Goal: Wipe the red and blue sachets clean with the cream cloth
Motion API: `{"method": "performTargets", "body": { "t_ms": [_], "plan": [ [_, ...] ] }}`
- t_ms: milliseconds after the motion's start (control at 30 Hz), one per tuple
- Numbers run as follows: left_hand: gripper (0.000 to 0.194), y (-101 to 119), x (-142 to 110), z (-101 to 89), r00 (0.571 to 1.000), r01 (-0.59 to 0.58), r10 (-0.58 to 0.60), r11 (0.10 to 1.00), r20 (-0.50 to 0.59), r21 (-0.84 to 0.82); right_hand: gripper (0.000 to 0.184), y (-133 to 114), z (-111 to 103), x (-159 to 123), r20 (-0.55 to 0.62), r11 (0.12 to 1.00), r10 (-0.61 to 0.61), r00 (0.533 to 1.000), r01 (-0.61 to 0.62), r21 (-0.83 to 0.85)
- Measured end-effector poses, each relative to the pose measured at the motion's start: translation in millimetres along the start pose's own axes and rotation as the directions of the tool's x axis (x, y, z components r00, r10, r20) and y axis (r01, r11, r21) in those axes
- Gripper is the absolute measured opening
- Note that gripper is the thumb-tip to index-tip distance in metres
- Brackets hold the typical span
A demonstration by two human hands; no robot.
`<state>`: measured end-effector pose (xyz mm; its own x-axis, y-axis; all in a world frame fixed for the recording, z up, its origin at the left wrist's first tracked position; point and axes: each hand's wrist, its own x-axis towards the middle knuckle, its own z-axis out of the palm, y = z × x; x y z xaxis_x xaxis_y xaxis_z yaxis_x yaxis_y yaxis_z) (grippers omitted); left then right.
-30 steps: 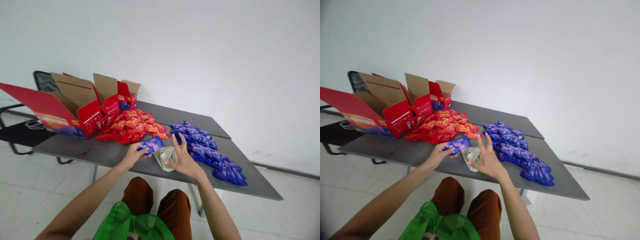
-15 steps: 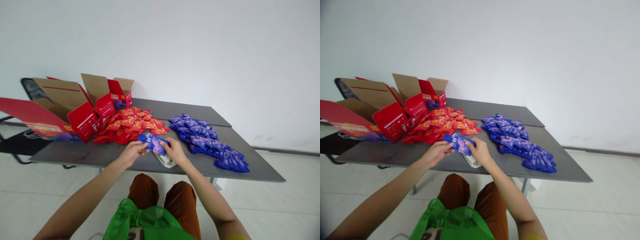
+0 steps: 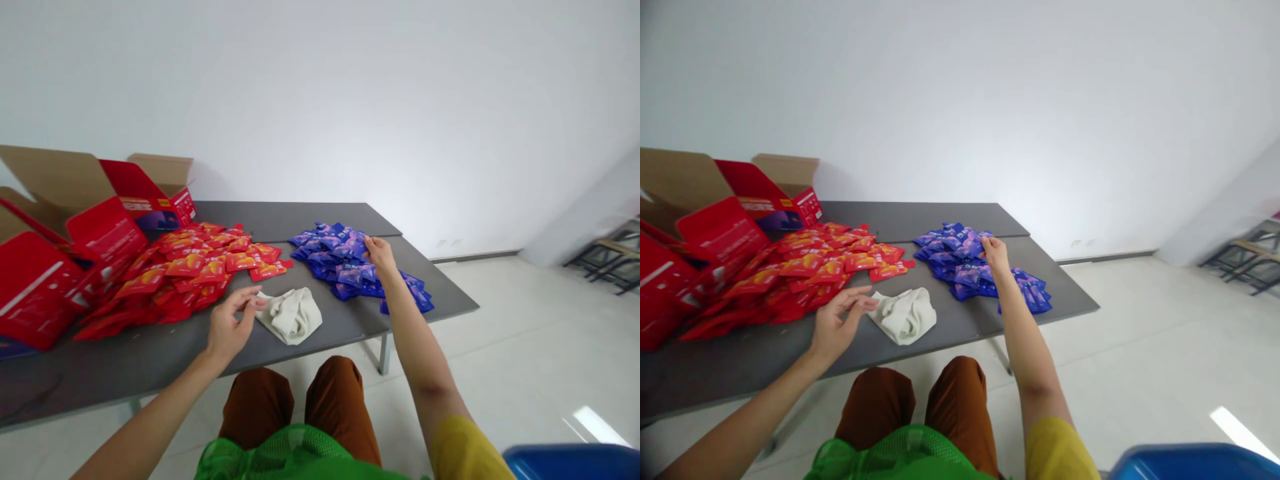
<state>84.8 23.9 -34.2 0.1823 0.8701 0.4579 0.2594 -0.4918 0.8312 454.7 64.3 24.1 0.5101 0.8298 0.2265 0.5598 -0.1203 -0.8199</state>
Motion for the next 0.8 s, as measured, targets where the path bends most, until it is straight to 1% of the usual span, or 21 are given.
{"method": "performTargets", "body": {
  "t_ms": [67, 100, 167, 200, 233, 300, 333, 367, 400, 467, 533, 600, 667, 733, 767, 800],
  "plan": [
    [0.021, 1.6, 7.8, 10.5, 0.999, -0.030, 0.032, 0.997, -0.028, 0.067, 0.032, 10.1, -2.1, 8.1, 0.021, 0.993, 0.073, 0.997, -0.071, -0.096],
    [0.020, 0.2, 10.4, 15.0, 0.998, -0.026, 0.031, 0.995, -0.054, 0.092, 0.029, 14.9, -2.2, 10.3, 0.033, 0.984, 0.109, 0.993, -0.103, -0.147],
    [0.020, -7.6, 13.2, 20.9, 0.995, 0.029, -0.020, 0.996, -0.102, 0.087, 0.026, 23.5, -1.9, 12.4, 0.056, 0.956, 0.178, 0.983, -0.159, -0.247],
    [0.020, -13.8, 13.8, 22.0, 0.993, 0.075, -0.070, 0.996, -0.097, 0.048, 0.026, 27.0, -1.7, 13.1, 0.064, 0.939, 0.208, 0.976, -0.181, -0.292],
    [0.020, -20.8, 14.2, 22.0, 0.989, 0.124, -0.124, 0.992, -0.078, -0.004, 0.027, 30.0, -1.6, 13.8, 0.071, 0.924, 0.232, 0.970, -0.197, -0.328],
    [0.022, -34.5, 14.9, 19.9, 0.979, 0.205, -0.206, 0.973, -0.001, -0.109, 0.027, 34.4, -2.3, 15.8, 0.085, 0.901, 0.261, 0.962, -0.211, -0.379],
    [0.023, -39.5, 15.0, 18.5, 0.975, 0.222, -0.221, 0.966, 0.025, -0.133, 0.027, 35.6, -3.2, 17.0, 0.090, 0.896, 0.262, 0.961, -0.208, -0.394],
    [0.023, -42.3, 14.7, 17.2, 0.975, 0.219, -0.215, 0.968, 0.047, -0.123, 0.026, 36.0, -4.5, 17.9, 0.092, 0.894, 0.255, 0.962, -0.199, -0.402],
    [0.022, -42.7, 14.0, 16.4, 0.979, 0.197, -0.191, 0.978, 0.074, -0.075, 0.024, 35.5, -6.0, 18.2, 0.091, 0.896, 0.240, 0.967, -0.184, -0.404],
    [0.019, -37.5, 11.9, 16.9, 0.978, 0.102, -0.117, 0.990, 0.171, 0.094, 0.020, 31.5, -8.6, 16.2, 0.078, 0.908, 0.190, 0.979, -0.145, -0.393],
    [0.023, -28.2, 9.4, 19.7, 0.959, -0.020, -0.058, 0.962, 0.277, 0.271, 0.019, 23.5, -8.8, 8.9, 0.050, 0.927, 0.120, 0.992, -0.094, -0.363],
    [0.030, -20.2, 7.4, 22.4, 0.948, -0.095, -0.033, 0.919, 0.316, 0.382, 0.023, 11.8, -5.1, -5.1, 0.018, 0.950, 0.033, 0.999, -0.026, -0.311],
    [0.035, -16.0, 5.9, 23.0, 0.944, -0.121, -0.024, 0.903, 0.330, 0.412, 0.030, -2.6, 2.6, -26.0, -0.019, 0.968, -0.057, 0.998, 0.051, -0.244],
    [0.037, -15.1, 4.8, 22.2, 0.930, -0.137, -0.015, 0.913, 0.366, 0.385, 0.034, -16.9, 13.5, -50.8, -0.061, 0.971, -0.210, 0.976, 0.201, -0.132],
    [0.039, -15.3, 4.1, 22.0, 0.922, -0.155, -0.001, 0.916, 0.388, 0.371, 0.033, -23.1, 19.8, -63.3, -0.071, 0.951, -0.307, 0.949, 0.303, -0.066],
    [0.041, -15.6, 3.1, 22.4, 0.912, -0.185, 0.021, 0.913, 0.409, 0.364, 0.029, -28.3, 26.3, -74.9, -0.063, 0.913, -0.406, 0.912, 0.407, -0.001]
  ]
}}
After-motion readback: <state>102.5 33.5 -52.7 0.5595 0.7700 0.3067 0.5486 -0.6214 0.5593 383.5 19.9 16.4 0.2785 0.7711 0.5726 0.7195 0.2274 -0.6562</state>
